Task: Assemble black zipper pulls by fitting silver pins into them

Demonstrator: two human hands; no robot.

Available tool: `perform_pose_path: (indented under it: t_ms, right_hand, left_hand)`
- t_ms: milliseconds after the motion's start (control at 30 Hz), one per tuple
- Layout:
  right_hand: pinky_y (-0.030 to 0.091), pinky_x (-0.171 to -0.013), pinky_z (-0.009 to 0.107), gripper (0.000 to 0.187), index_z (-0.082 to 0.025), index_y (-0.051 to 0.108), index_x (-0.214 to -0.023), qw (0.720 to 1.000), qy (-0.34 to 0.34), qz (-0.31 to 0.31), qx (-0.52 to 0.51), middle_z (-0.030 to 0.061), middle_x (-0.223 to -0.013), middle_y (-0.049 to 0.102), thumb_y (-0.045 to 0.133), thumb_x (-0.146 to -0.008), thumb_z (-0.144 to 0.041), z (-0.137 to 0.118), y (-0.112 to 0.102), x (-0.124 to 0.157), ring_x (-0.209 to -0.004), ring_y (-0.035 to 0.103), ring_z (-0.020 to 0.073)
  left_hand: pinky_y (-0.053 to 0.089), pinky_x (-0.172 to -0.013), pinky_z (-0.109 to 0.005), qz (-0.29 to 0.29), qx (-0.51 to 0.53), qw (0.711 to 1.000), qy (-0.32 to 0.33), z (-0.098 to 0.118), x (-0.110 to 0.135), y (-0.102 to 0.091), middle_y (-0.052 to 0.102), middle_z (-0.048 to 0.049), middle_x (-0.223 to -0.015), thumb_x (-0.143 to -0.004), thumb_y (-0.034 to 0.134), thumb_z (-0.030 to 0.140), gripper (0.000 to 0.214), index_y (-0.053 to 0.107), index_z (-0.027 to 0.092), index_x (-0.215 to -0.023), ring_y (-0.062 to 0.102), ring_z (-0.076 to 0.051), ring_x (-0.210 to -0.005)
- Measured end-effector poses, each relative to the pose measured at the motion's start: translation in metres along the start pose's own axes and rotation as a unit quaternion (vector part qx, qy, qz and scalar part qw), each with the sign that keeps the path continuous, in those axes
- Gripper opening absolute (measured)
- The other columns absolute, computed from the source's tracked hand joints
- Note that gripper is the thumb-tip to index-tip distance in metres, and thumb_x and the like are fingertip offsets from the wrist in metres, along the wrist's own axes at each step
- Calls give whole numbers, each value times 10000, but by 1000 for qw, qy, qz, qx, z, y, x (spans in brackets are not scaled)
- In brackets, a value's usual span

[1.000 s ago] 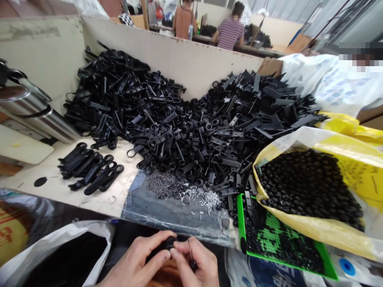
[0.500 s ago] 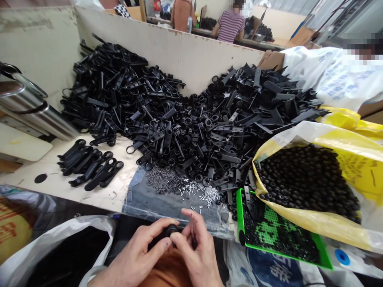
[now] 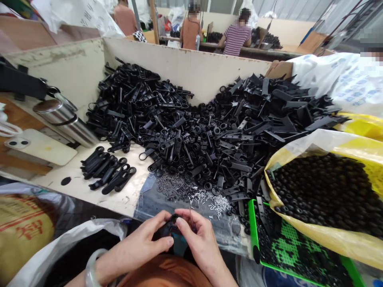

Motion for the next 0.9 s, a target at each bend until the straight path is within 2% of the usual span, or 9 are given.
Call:
perform_pose_path:
  t_ms: [33,100,200,367,467,567,700,900]
  right_hand:
    - [562,-663,295,425,-198,780,-1092,1000,-12,-12,12,47,-839,733,695,-895,-565,-3,0,-1,-707,666,187]
    - [578,-740,317,383,-207,783,-1107,997,-41,-32,52,60,-903,740,652,-938,-526,-9,1,-3,-789,699,208]
    - [573,-732,302,335,-222,787,-1104,990,-70,-50,115,48,-886,714,602,-978,-472,-16,1,-5,-799,695,203]
    - [551,-680,278,322,-217,780,-1110,990,-56,-76,101,35,-878,710,605,-970,-448,-18,3,-7,-738,671,179]
    - [444,-553,234,288,-229,787,-1102,986,-65,-75,136,-19,-718,625,701,-895,-410,-19,2,-7,-598,526,133]
    - [367,-530,230,277,-241,790,-1102,981,-75,-82,156,-46,-668,537,732,-865,-372,-19,1,-6,-575,424,119]
    - [359,-551,239,265,-250,791,-1117,978,-74,-114,155,-35,-725,537,706,-888,-350,-19,-1,-5,-606,428,123]
    - [375,-576,247,280,-255,801,-1124,978,-55,-124,161,-20,-756,576,731,-871,-353,-16,-6,-4,-644,469,136]
  left_hand:
    - [527,-848,-349,-37,57,998,-18,-1,0,2,698,-23,-907,-887,601,279,259,567,209,-1133,677,-202,-892]
    - [506,-687,-299,-93,171,980,-44,-2,0,8,627,32,-727,-898,599,367,355,510,175,-1183,623,-147,-653]
    - [438,-548,-245,-117,264,956,-51,0,2,12,646,15,-765,-858,654,509,582,444,145,-1260,548,-88,-500]
    - [279,-442,-201,-88,292,949,-82,-11,7,13,697,-7,-711,-867,643,530,665,404,133,-1344,428,-57,-422]
    - [253,-445,-206,-78,285,952,-85,-16,8,14,694,8,-677,-881,630,526,624,433,138,-1330,414,-59,-419]
    - [271,-472,-205,-72,264,958,-83,-16,8,13,684,22,-666,-889,619,527,623,421,136,-1333,413,-60,-433]
    - [256,-479,-215,-106,248,959,-82,-11,10,14,683,13,-670,-892,599,543,579,472,134,-1281,390,-56,-431]
    - [171,-449,-233,-102,283,950,-83,-16,9,17,706,-4,-669,-874,613,551,616,443,120,-1281,347,-45,-390]
Point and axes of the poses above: each hand's wrist, its own x-axis away from the middle knuckle, its own y-axis out of the palm, z = x × y, the point moved 5 cm from there along -x, towards the middle knuckle
